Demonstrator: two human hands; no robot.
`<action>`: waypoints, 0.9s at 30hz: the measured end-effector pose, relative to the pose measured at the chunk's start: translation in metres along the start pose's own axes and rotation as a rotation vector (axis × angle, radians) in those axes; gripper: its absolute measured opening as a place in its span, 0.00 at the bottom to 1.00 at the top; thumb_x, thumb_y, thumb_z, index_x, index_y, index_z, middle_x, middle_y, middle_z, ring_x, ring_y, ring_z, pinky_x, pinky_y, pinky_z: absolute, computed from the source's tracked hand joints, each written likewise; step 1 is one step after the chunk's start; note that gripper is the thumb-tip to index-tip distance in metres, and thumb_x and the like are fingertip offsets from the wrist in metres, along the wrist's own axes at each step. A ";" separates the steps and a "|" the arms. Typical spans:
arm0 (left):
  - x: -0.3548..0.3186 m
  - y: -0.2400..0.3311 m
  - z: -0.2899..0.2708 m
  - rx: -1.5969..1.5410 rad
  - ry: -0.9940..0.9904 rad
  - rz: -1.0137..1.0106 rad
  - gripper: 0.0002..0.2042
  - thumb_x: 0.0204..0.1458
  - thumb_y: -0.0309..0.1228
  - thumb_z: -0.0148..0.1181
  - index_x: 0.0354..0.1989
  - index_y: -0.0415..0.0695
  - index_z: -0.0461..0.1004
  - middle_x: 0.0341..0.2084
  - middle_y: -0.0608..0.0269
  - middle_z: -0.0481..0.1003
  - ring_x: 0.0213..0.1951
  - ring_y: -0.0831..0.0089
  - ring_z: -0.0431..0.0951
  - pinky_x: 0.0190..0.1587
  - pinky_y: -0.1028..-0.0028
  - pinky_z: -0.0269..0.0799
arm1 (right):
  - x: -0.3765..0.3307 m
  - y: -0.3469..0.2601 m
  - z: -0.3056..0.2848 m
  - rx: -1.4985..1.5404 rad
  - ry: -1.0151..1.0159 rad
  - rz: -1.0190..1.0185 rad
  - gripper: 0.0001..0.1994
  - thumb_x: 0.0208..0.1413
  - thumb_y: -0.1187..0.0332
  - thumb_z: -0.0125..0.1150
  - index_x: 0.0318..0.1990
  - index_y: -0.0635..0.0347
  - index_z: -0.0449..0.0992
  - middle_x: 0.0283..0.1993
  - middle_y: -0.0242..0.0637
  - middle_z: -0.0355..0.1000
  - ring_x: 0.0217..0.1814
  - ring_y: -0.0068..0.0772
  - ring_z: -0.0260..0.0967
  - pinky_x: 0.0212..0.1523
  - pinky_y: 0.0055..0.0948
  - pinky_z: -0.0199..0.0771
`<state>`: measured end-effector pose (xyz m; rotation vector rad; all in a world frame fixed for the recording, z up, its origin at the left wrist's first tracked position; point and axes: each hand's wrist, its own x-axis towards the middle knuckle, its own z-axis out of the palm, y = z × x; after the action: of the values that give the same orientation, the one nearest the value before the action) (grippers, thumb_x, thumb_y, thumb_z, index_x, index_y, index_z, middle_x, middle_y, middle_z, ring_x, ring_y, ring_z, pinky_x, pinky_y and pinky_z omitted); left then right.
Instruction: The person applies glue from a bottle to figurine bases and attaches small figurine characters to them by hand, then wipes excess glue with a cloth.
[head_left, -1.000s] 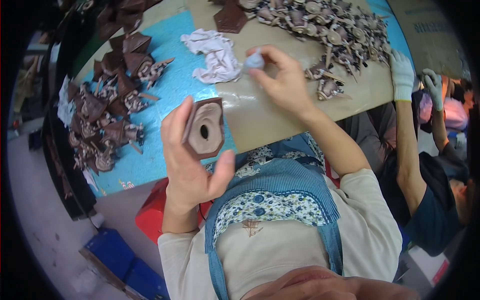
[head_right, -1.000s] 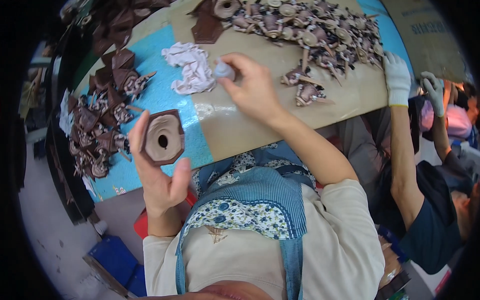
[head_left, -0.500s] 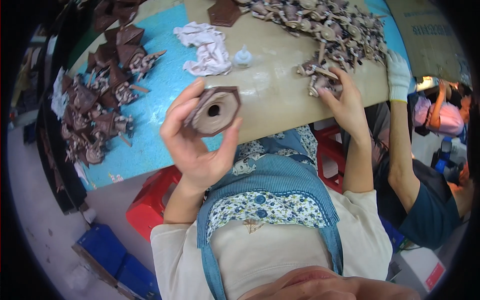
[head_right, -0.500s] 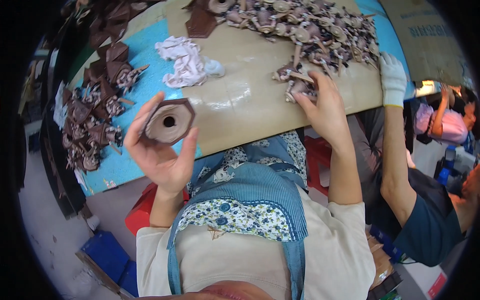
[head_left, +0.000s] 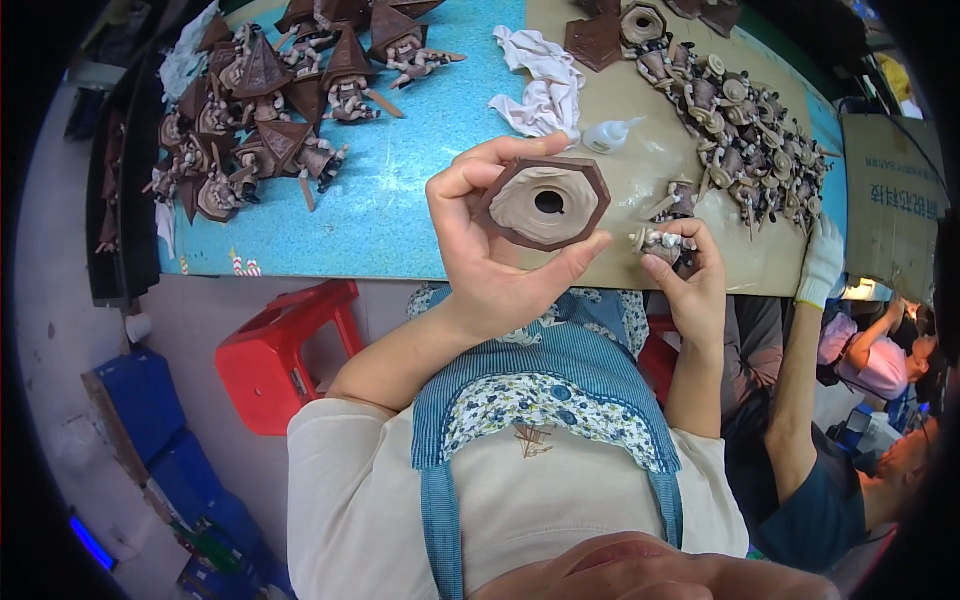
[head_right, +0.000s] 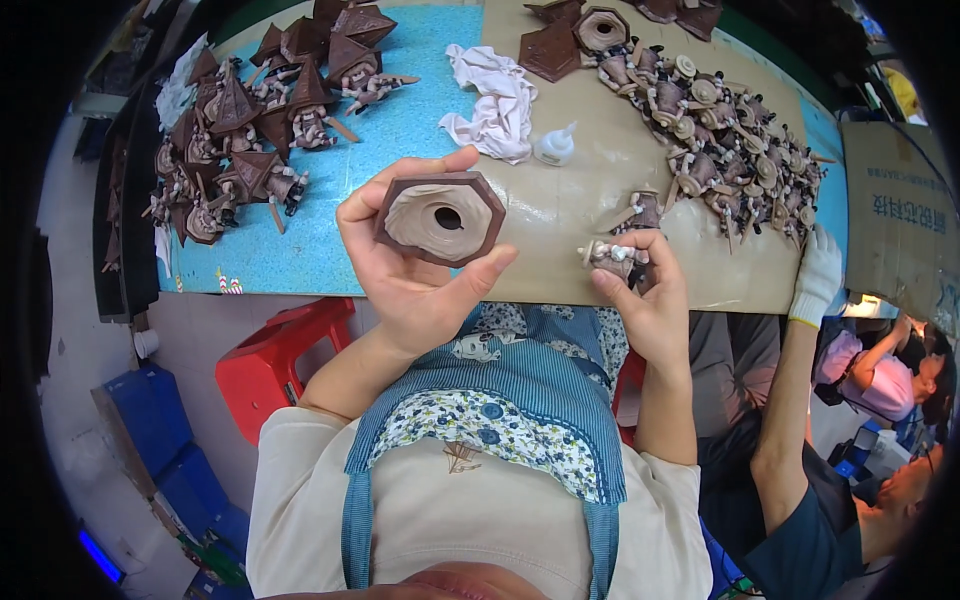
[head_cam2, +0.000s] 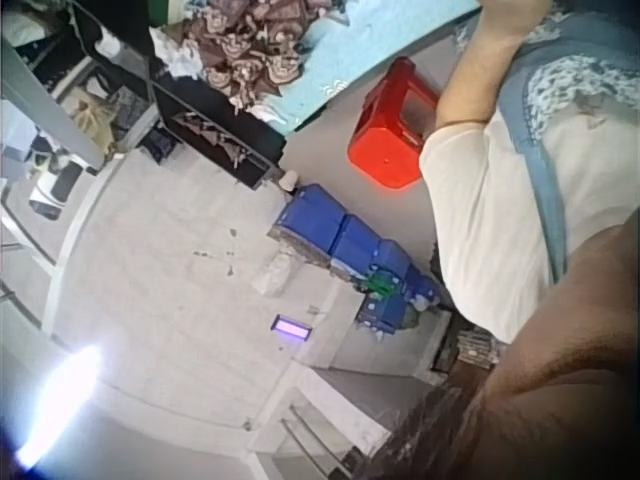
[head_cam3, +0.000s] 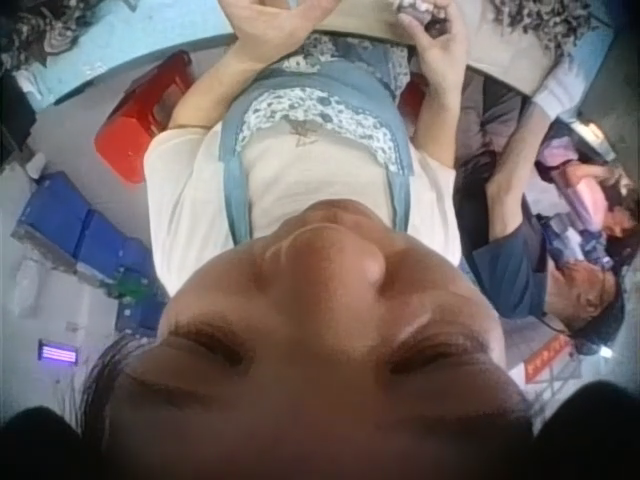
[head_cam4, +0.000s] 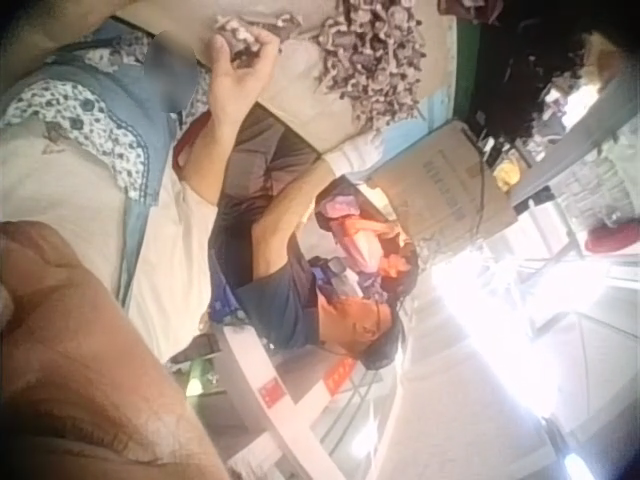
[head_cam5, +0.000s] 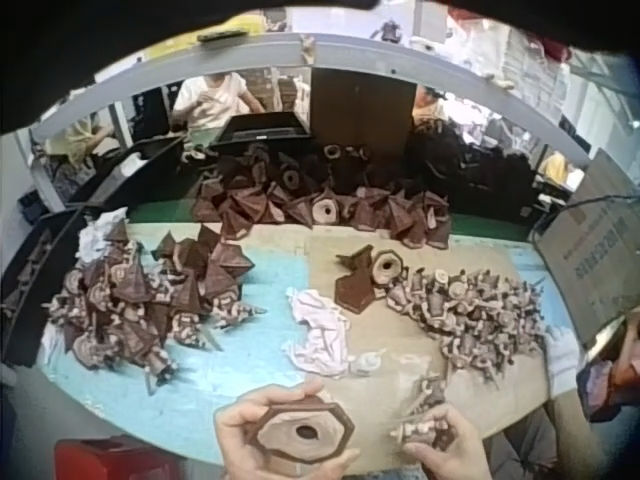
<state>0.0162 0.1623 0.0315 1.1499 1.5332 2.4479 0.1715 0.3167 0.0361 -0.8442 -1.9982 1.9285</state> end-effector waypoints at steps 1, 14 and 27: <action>0.001 -0.001 -0.002 -0.017 -0.035 0.015 0.39 0.37 0.17 0.70 0.54 0.43 0.48 0.52 0.46 0.60 0.58 0.57 0.65 0.54 0.66 0.70 | 0.002 -0.002 0.005 0.040 -0.022 -0.044 0.15 0.49 0.81 0.63 0.42 0.61 0.66 0.39 0.28 0.68 0.40 0.16 0.64 0.41 0.16 0.64; -0.012 0.019 -0.004 -0.243 -0.146 -0.632 0.37 0.35 0.26 0.76 0.53 0.39 0.57 0.42 0.62 0.70 0.47 0.75 0.72 0.50 0.74 0.68 | 0.006 -0.022 0.036 0.053 -0.196 -0.484 0.15 0.52 0.76 0.61 0.45 0.63 0.64 0.44 0.39 0.63 0.42 0.25 0.61 0.46 0.23 0.62; -0.006 0.020 0.003 -0.169 -0.215 -0.567 0.37 0.32 0.28 0.78 0.51 0.39 0.60 0.39 0.63 0.71 0.42 0.75 0.73 0.47 0.74 0.69 | 0.000 -0.041 0.019 0.174 -0.180 -0.227 0.14 0.53 0.73 0.60 0.44 0.63 0.64 0.39 0.32 0.65 0.37 0.18 0.61 0.37 0.19 0.62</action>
<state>0.0293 0.1515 0.0448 0.7786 1.3277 1.9626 0.1518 0.3022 0.0744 -0.3944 -1.8895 2.0673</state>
